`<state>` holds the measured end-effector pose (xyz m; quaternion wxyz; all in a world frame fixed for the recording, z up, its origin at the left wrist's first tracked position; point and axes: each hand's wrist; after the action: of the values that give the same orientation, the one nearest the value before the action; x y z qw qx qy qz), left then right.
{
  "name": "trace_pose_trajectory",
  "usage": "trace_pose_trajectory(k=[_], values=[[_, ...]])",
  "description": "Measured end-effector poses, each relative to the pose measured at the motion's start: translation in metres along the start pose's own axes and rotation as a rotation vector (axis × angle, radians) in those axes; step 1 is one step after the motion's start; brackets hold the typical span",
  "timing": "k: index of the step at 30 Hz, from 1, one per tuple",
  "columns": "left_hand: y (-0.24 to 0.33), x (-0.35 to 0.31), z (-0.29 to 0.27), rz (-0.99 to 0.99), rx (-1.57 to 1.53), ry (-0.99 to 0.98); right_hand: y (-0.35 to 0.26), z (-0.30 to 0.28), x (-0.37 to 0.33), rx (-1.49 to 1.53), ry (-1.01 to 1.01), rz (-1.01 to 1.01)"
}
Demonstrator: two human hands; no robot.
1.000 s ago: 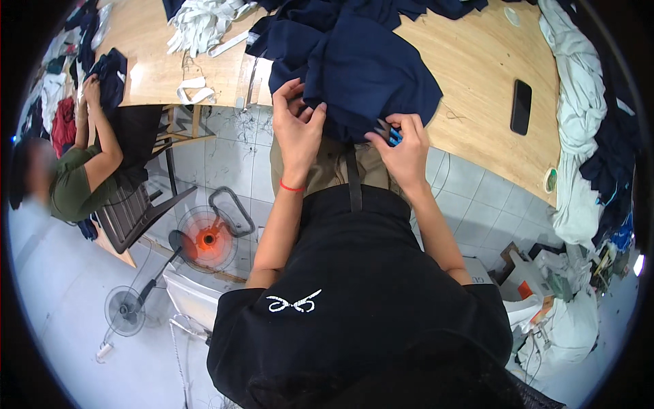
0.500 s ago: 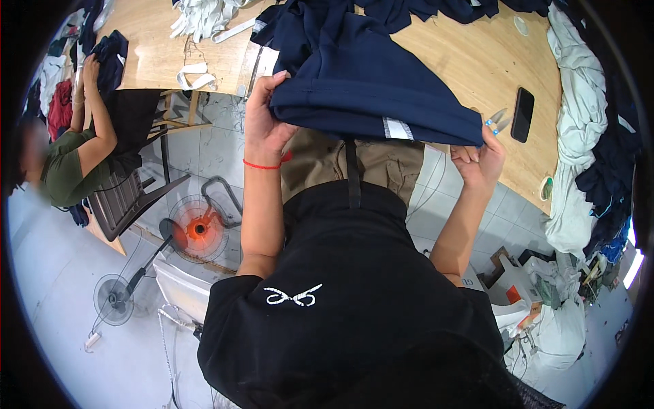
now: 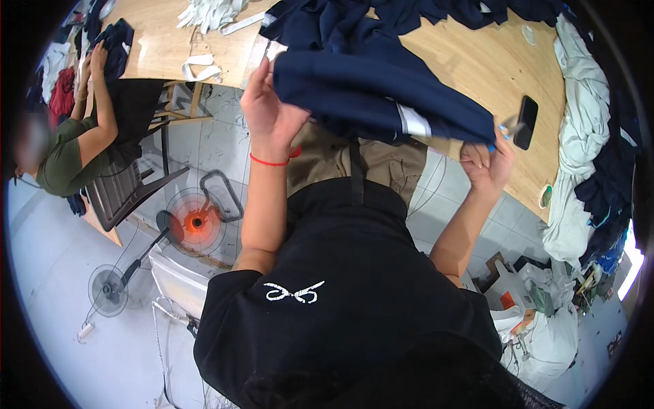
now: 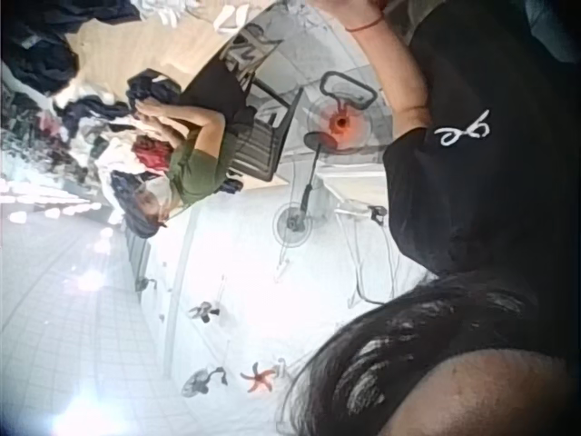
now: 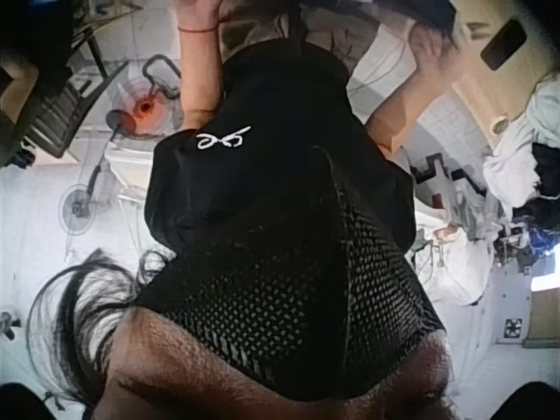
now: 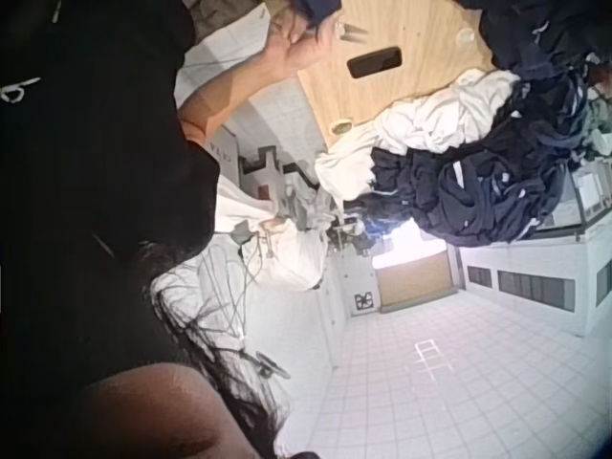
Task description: Trimming loose threads and inspecting dark blue athletic pants in a garment factory setting.
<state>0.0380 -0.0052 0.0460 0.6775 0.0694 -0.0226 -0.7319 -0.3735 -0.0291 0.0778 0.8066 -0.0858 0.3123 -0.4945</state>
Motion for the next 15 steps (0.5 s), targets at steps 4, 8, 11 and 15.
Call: trace_pose_trajectory(k=[4, 8, 11, 15], values=[[-0.009, 0.009, 0.005, 0.04, -0.329, -0.08, 0.017, 0.004, 0.017, 0.486, 0.066, 0.332], [-0.009, 0.007, 0.003, 0.095, -0.381, 0.013, 0.019, 0.022, 0.02, 0.53, 0.206, 0.355], [-0.008, 0.006, 0.004, 0.089, -0.418, 0.02, 0.016, 0.032, 0.017, 0.476, 0.216, 0.328], [-0.007, 0.005, -0.001, 0.09, -0.404, 0.019, 0.016, 0.032, 0.017, 0.496, 0.232, 0.331]])
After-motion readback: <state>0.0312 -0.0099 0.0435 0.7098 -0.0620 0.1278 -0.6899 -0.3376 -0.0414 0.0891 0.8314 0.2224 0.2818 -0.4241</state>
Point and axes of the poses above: each hand's wrist, its own x-axis towards the middle knuckle, its own z-axis out of the palm, y = z × x, and after that the axes turned 5 degrees about z, right-handed
